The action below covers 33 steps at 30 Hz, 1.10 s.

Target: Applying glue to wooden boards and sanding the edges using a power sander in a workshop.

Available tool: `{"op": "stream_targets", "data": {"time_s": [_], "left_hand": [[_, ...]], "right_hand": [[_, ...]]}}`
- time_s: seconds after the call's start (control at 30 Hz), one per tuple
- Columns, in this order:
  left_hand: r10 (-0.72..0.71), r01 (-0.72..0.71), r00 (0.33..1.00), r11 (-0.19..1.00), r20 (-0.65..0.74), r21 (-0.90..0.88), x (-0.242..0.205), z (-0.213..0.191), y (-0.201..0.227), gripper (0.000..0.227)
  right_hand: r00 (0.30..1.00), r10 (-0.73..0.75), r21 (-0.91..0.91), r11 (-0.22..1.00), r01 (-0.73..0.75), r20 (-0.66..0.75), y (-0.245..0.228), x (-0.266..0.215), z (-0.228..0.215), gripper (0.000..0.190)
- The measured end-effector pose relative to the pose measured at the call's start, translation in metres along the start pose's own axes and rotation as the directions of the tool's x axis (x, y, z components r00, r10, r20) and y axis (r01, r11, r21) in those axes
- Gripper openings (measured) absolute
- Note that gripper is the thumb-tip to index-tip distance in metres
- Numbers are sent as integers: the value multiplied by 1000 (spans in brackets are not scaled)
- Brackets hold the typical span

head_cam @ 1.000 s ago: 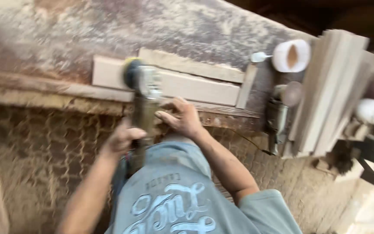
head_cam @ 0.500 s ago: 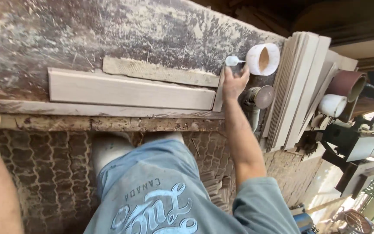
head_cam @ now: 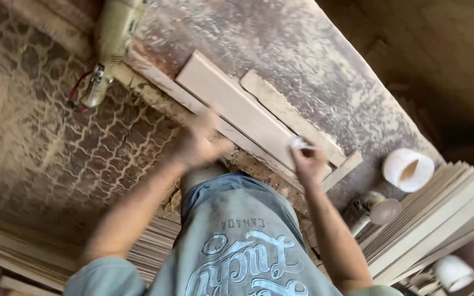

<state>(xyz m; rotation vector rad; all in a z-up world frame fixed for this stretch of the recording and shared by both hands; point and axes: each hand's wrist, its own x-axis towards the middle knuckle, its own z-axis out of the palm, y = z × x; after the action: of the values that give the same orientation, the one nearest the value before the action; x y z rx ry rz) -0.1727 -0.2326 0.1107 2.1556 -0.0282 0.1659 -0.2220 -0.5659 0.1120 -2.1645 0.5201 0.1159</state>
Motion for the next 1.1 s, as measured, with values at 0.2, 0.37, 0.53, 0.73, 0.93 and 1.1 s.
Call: {"op": "stream_targets", "data": {"time_s": [0.2, 0.37, 0.53, 0.73, 0.93, 1.1], "left_hand": [[41, -57, 994, 986, -103, -157, -82, 63, -8, 18], [-50, 32, 988, 992, -146, -121, -72, 20, -29, 38], [-97, 85, 975, 994, -200, -70, -31, -12, -71, 29], [-5, 22, 977, 997, -215, 76, -16, -12, -126, 27], [16, 7, 978, 994, -208, 109, -9, -4, -124, 28], [-39, 56, 980, 995, -196, 82, -8, -2, -132, 28]], "right_hand": [[891, 27, 390, 893, -225, 452, -92, -27, 102, 42], [740, 22, 307, 901, -306, 672, -110, -13, 124, 45], [812, 330, -464, 882, -84, 481, -43, 20, 104, 41], [846, 426, -321, 889, -326, 321, -14, 31, 88, 37], [801, 488, -334, 862, -380, 346, -14, 38, 89, 38], [782, 513, -352, 848, -397, 355, -20, 40, 90, 39]]}}
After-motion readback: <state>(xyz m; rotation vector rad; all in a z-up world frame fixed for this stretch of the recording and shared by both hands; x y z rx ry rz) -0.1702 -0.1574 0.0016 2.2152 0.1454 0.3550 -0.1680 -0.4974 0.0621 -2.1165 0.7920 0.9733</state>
